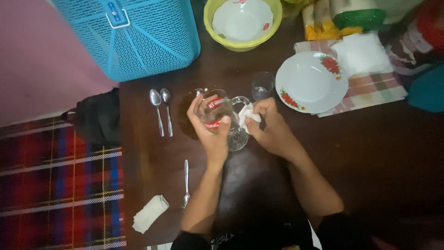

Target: The person wipes a glass mug and a metal spoon with a white cloth on a wooden table. The person rotates the mug to wipe all sides and then wipes the spoon before placing both items back on the table.

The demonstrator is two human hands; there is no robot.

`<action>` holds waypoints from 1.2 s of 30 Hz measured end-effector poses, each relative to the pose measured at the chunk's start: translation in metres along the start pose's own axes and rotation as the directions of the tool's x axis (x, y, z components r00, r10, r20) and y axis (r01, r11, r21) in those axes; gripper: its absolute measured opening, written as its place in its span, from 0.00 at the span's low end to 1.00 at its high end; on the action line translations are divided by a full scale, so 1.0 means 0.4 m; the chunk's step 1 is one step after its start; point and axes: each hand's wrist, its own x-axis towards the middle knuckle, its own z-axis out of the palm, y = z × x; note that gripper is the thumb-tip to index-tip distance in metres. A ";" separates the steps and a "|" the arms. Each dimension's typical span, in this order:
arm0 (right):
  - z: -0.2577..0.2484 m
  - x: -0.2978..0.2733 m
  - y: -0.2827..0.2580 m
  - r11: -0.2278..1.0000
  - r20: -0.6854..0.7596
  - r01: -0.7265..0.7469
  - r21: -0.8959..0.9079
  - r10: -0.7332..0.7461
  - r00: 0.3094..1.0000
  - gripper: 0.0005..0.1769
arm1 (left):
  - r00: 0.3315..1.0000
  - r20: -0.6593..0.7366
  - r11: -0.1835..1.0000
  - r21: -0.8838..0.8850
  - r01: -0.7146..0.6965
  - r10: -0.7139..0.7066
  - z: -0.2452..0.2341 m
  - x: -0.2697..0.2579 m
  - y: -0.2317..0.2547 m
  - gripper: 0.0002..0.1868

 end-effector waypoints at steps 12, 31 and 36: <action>-0.024 -0.012 0.031 0.992 0.010 -0.014 0.129 0.013 1.000 0.13 | 0.984 0.176 0.999 -0.041 0.015 -0.008 0.005 -0.008 0.000 0.52; -0.016 0.019 -0.082 0.966 0.210 -0.110 -0.234 0.161 0.964 0.28 | 0.995 0.087 0.998 0.040 0.038 -0.042 -0.011 0.006 -0.018 0.51; -0.010 0.021 -0.149 0.945 0.111 -0.111 -0.306 0.152 0.982 0.28 | 0.998 0.037 0.999 -0.022 0.047 -0.046 -0.001 -0.005 -0.034 0.51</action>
